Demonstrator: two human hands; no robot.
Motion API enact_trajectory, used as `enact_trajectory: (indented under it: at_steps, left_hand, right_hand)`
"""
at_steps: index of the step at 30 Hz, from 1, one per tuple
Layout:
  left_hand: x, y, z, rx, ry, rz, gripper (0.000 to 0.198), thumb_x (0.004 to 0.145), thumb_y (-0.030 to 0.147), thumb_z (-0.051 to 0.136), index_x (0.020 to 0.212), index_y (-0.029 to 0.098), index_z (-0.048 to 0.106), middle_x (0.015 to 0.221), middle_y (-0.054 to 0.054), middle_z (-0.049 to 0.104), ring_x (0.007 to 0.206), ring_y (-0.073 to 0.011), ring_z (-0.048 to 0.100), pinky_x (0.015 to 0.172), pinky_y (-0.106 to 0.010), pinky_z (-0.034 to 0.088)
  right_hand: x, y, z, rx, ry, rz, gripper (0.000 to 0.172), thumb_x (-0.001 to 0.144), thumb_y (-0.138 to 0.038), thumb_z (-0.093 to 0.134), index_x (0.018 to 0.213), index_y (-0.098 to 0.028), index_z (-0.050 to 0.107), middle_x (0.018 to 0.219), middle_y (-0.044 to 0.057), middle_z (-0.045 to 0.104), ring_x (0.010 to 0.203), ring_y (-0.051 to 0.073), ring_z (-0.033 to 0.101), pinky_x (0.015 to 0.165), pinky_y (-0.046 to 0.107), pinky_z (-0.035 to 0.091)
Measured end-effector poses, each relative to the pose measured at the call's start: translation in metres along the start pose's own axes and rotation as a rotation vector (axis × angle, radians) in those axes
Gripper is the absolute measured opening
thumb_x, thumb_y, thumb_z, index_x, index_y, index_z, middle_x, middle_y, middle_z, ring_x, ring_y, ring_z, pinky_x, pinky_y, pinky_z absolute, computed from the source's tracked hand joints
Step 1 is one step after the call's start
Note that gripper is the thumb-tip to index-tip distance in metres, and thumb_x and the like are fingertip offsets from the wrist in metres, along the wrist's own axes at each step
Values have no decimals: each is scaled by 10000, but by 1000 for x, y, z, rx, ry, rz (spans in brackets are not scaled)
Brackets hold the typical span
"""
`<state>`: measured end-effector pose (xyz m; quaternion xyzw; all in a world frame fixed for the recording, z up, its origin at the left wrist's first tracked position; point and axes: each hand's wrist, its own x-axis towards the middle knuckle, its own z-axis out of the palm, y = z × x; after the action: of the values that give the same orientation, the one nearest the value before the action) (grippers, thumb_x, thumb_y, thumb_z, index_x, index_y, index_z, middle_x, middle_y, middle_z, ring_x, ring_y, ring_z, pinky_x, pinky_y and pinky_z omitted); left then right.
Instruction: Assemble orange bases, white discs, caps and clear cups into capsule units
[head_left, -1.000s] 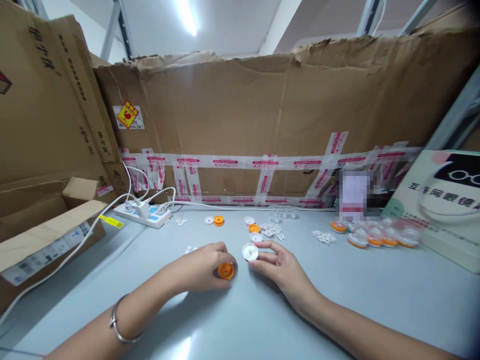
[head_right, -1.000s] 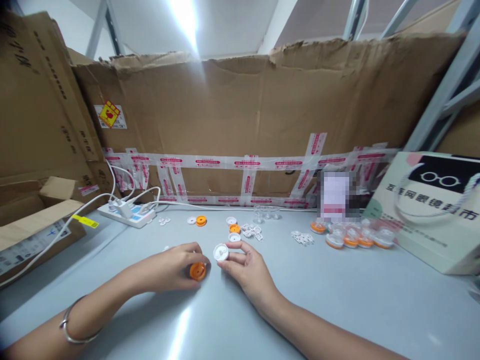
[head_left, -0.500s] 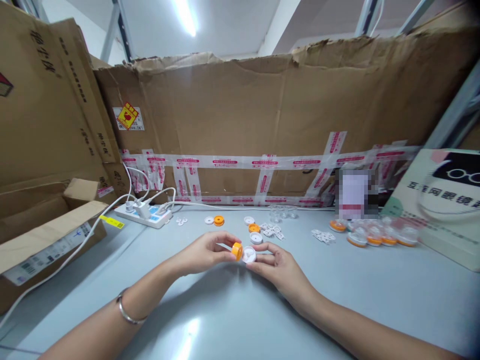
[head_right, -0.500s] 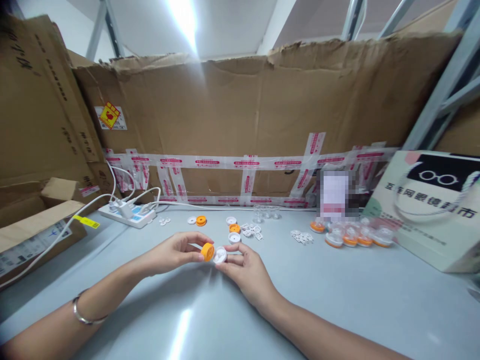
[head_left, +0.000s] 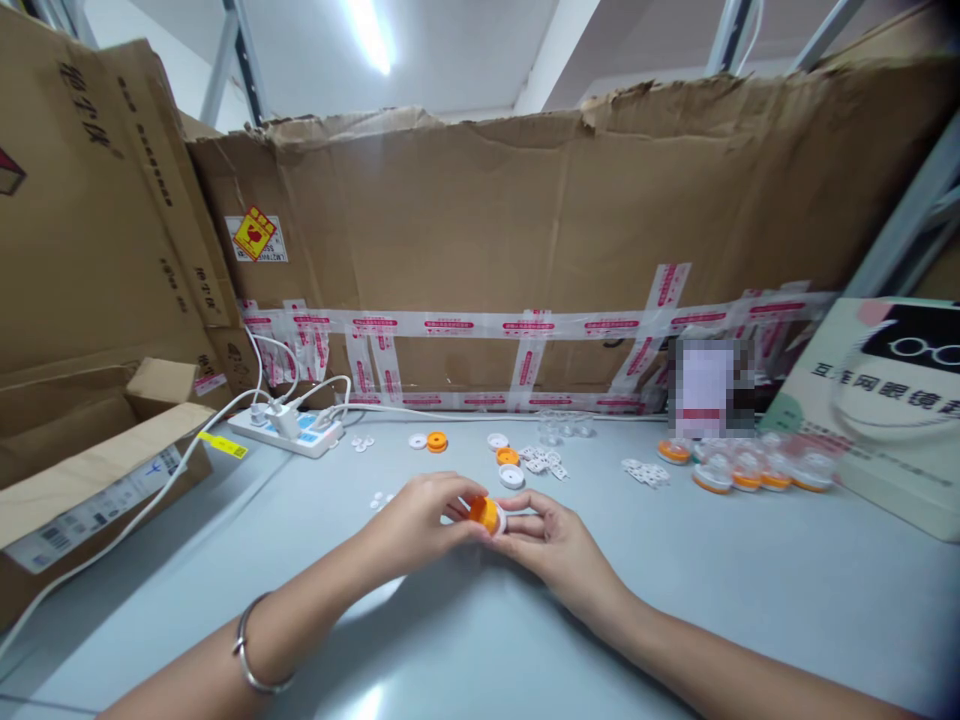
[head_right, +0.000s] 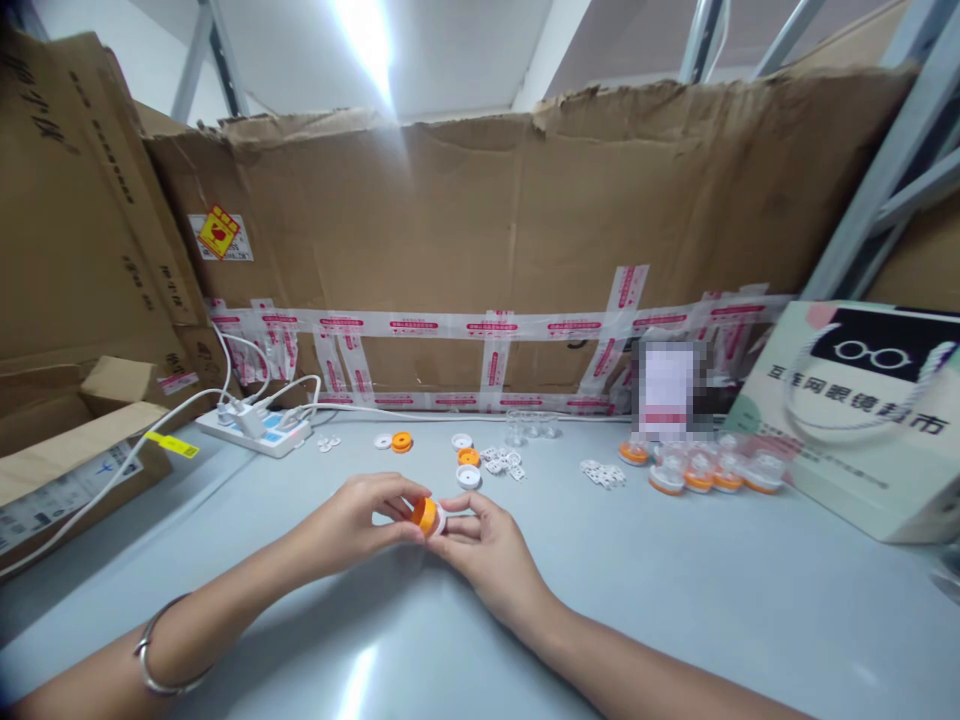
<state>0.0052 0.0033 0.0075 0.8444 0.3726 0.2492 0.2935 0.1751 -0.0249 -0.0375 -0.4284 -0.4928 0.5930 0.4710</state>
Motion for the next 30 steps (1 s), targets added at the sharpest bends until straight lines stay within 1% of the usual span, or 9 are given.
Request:
enact_trajectory:
  at_steps: [2,5,9,19,24,27,30]
  left_hand:
    - [-1,2,2,97,1,22,198,716,150,620,913,147,635,856,-55,651,719,-136,611,707,-259,493]
    - [-2,4,4,211,7,37,162,729,146,611,884,169,652,800,-38,652,727,-147,605,698,-250,478]
    - [-2,6,7,275,14,25,102,739,152,607,822,165,664,750,-30,645,713,-150,598,670,-231,460]
    - [-4,6,13,261,61,-10,64,745,171,593,774,148,645,743,-30,648,696,-147,596,638,-217,440]
    - [-6,4,13,279,53,24,76,732,162,614,802,149,642,759,-31,627,722,-156,589,663,-232,441]
    - [-7,3,12,258,43,67,121,734,127,601,840,171,640,785,-18,614,741,-146,584,692,-232,440]
    - [-8,3,10,216,19,109,143,728,88,590,830,178,634,794,-9,603,753,-137,583,704,-222,438]
  right_hand:
    - [-1,2,1,5,-9,-6,393,560,-375,753,801,-198,497,708,14,713,722,188,672,697,292,490]
    - [-2,3,2,18,-6,-10,390,541,-373,764,782,-194,516,680,11,704,730,196,670,702,298,493]
    - [-2,3,3,46,0,-22,363,539,-352,768,765,-189,535,665,6,697,723,185,668,725,294,495]
    - [-3,5,5,29,15,-56,279,577,-303,741,757,-191,561,670,-8,696,712,176,669,723,283,507]
    - [-4,3,5,-5,27,-75,201,585,-231,724,749,-181,620,701,6,706,755,184,667,720,265,504]
    - [-5,0,5,-13,37,-74,218,574,-237,725,767,-168,650,688,20,711,745,194,669,732,283,505]
    - [-5,-2,6,-1,39,-52,249,541,-248,743,759,-158,662,685,31,717,733,204,671,734,299,505]
